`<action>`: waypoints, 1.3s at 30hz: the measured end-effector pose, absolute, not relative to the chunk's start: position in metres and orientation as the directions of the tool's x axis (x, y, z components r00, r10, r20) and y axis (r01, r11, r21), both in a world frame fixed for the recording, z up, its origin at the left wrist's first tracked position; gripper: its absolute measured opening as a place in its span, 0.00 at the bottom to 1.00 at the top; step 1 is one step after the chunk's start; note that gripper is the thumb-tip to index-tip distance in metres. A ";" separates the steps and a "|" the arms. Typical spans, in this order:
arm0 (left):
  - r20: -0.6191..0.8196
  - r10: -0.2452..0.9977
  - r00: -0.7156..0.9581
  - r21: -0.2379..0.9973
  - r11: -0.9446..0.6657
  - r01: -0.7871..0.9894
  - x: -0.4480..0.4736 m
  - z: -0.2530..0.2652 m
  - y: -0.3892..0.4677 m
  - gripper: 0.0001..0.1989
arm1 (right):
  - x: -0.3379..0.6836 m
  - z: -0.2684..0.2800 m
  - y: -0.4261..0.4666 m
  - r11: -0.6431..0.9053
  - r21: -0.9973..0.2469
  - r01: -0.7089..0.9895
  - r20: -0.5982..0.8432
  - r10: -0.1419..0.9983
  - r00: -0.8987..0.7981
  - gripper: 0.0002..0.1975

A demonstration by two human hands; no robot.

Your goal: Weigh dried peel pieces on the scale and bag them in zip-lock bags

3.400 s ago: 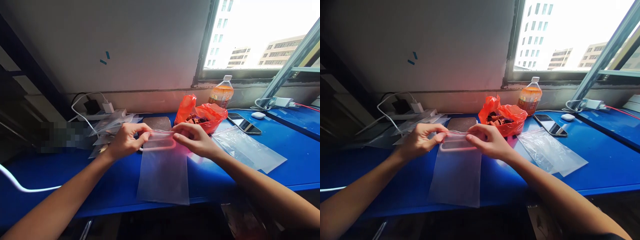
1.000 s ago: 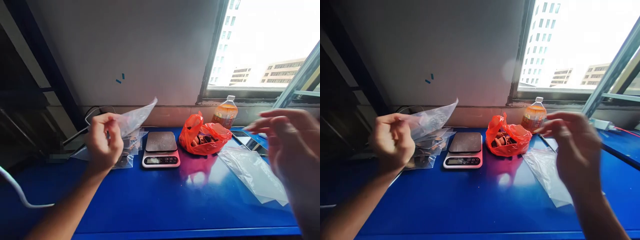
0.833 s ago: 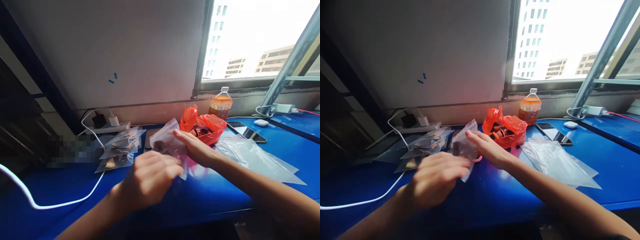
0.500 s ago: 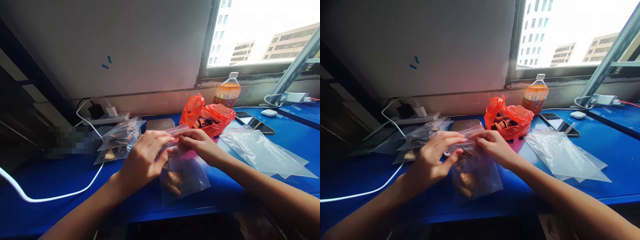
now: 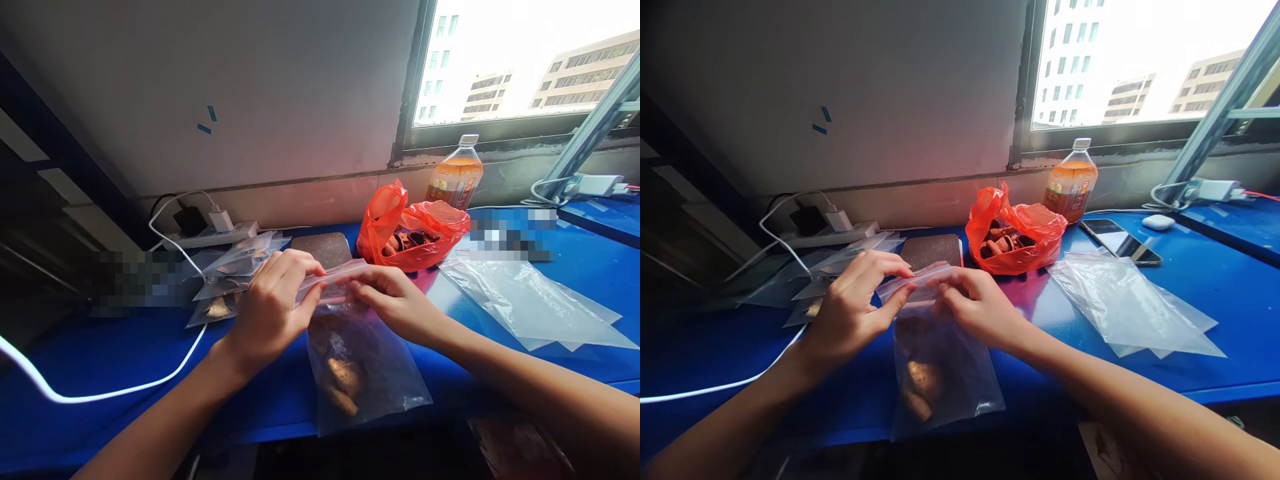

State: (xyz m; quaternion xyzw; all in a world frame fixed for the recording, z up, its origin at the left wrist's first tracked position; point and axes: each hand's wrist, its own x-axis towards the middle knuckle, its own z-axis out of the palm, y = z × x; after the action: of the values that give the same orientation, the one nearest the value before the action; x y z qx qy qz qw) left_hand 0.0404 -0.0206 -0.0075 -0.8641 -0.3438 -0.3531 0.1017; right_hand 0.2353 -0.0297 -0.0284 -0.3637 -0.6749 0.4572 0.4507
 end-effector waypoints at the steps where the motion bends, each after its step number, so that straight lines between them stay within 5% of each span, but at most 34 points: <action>1: 0.685 0.516 0.515 0.067 -0.748 0.660 0.040 -0.007 -0.020 0.03 | 0.235 -0.029 -0.030 0.325 -0.943 0.072 0.284 0.899 -0.333 0.12; 7: 0.661 0.526 0.536 0.079 -0.758 0.647 0.039 -0.006 -0.020 0.02 | 0.236 -0.026 -0.033 0.283 -0.957 0.063 0.235 0.886 -0.400 0.14; 11: 0.637 0.452 0.624 -0.016 -0.802 0.597 0.044 -0.008 -0.024 0.05 | 0.248 -0.018 -0.027 0.295 -0.928 0.227 0.197 0.906 -0.374 0.22; 20: 0.570 0.321 0.756 -0.104 -0.885 0.454 0.056 -0.019 -0.033 0.10 | 0.262 -0.015 -0.020 0.421 -0.766 0.486 0.022 0.772 -0.635 0.07; 27: 0.499 0.269 0.824 -0.154 -0.908 0.389 0.056 -0.022 -0.033 0.08 | 0.258 -0.015 -0.021 0.471 -0.604 0.643 -0.004 0.805 -0.593 0.07; 32: 0.433 0.371 0.821 0.010 -0.913 0.407 0.053 -0.021 -0.026 0.07 | 0.255 -0.022 -0.020 0.460 -0.547 0.699 0.072 0.858 -0.508 0.06; 39: 0.289 0.672 0.682 0.460 -0.722 0.516 0.046 -0.020 -0.013 0.04 | 0.251 -0.016 -0.034 0.678 -0.567 0.467 0.342 0.710 -0.616 0.13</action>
State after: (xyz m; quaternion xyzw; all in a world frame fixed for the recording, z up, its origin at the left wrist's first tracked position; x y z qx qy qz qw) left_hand 0.0461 -0.0128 -0.0200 -0.9006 -0.3297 -0.2239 -0.1736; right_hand 0.2509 -0.0343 -0.0156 -0.3373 -0.8723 0.2170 0.2798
